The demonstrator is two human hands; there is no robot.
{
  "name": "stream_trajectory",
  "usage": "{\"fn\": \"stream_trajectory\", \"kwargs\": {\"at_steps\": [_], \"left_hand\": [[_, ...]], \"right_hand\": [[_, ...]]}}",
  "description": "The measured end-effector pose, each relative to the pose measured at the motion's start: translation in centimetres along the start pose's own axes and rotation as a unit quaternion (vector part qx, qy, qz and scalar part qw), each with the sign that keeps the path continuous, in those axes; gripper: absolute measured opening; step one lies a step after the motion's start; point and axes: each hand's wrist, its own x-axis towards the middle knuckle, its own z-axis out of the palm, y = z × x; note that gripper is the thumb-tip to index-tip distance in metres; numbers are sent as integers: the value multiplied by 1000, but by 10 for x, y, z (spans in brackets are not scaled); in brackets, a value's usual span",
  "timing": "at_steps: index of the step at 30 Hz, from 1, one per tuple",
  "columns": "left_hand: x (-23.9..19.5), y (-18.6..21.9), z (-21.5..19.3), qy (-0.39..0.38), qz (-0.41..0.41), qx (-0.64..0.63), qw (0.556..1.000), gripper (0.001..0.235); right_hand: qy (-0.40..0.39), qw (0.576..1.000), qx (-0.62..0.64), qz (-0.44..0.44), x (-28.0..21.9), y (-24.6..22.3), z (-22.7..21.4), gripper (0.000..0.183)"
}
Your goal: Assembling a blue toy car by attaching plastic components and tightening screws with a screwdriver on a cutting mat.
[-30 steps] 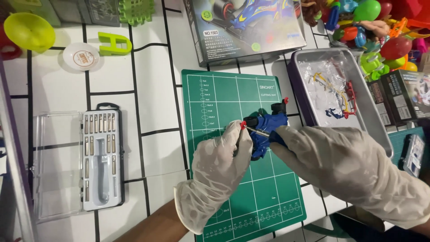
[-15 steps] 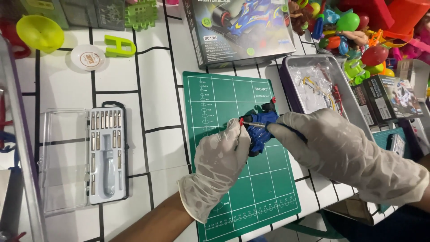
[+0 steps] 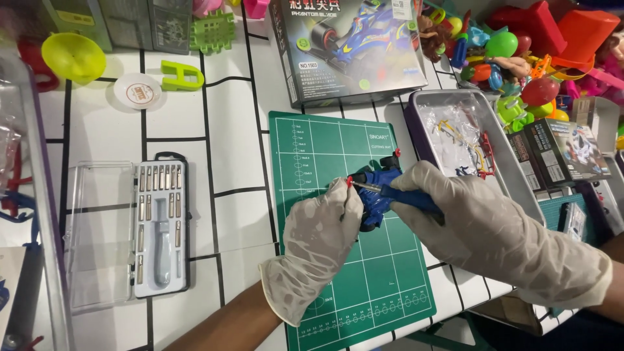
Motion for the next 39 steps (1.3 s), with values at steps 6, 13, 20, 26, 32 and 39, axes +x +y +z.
{"fn": "stream_trajectory", "kwargs": {"at_steps": [6, 13, 20, 26, 32, 39], "left_hand": [[4, 1, 0, -4, -19, -19, 1000, 30], [9, 1, -5, -3, -30, 5, 1000, 26], [5, 3, -4, -20, -33, -59, 997, 36], [11, 0, -9, -36, -34, -58, 997, 28], [7, 1, -4, -43, -22, 20, 999, 38], [1, -1, 6, -11, -4, -14, 1000, 34]], "right_hand": [[185, 948, -42, -255, 3, 6, 2, 32], [227, 927, -26, -296, 11, 23, 17, 36], [191, 959, 7, -209, 17, 16, 12, 21], [180, 964, -76, -179, 9, 6, 15, 15], [151, 965, -72, -201, 1, 15, 25, 49], [215, 874, -312, -305, 4, 23, 21, 41]]}}
